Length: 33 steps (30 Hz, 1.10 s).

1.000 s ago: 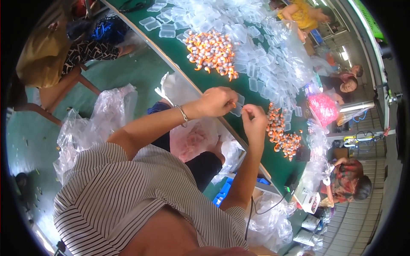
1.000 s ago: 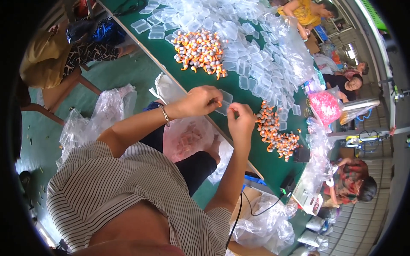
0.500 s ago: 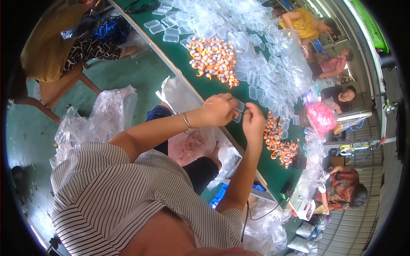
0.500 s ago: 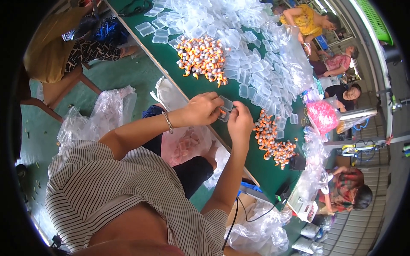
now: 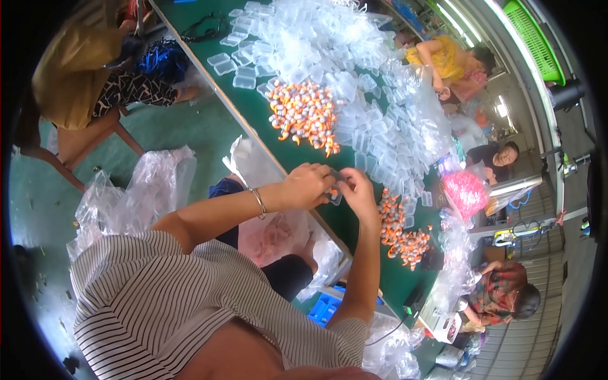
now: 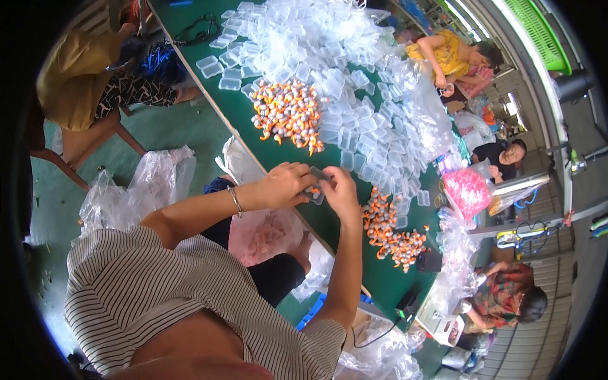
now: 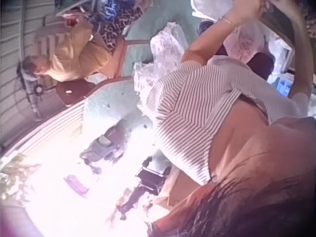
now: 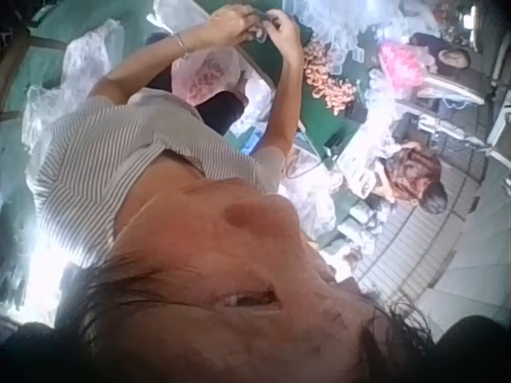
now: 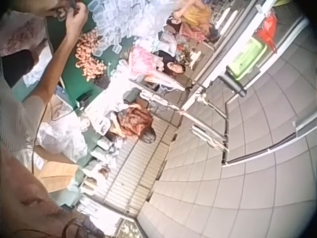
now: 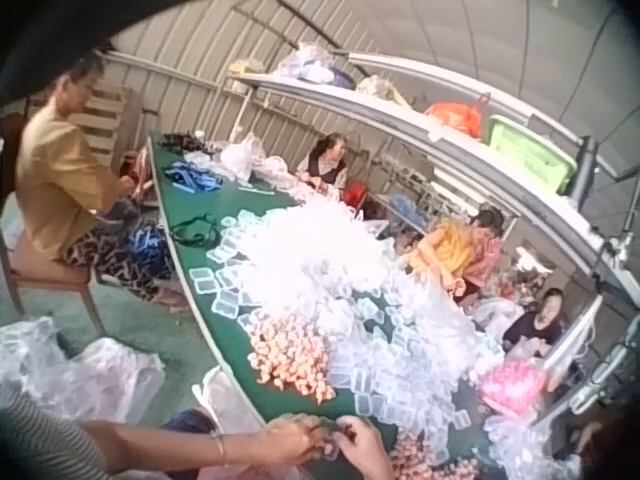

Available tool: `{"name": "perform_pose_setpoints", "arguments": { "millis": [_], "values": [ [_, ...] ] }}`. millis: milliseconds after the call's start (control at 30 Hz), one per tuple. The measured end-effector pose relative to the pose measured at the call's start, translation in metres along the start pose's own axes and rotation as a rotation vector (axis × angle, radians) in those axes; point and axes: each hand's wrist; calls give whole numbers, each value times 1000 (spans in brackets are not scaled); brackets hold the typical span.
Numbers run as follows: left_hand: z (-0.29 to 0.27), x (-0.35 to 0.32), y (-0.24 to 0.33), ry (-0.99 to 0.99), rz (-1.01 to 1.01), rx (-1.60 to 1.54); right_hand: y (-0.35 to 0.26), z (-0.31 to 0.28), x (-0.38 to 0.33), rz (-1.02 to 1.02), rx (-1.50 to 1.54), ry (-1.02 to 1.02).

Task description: The person places small orange and white parts into clear plastic containers by hand, then closes the lids.

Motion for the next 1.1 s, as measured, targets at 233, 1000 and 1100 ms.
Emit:
{"name": "perform_pose_setpoints", "arguments": {
  "millis": [233,1000,1100],
  "values": [
    [-9,3,-9,-2,8,-3,-8,-5,6,-109,-210,-57],
    [-13,4,0,-4,-92,-39,-20,3,-15,-330,11,260],
    [-11,2,-6,-45,-59,3,-26,1,-17,-369,24,204]
  ]
}}
Point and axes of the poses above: each hand's wrist, its own x-axis towards the middle knuckle, its own z-axis out of the palm, y = z × x, and after that the axes turned 1 degree about -y, right-handed
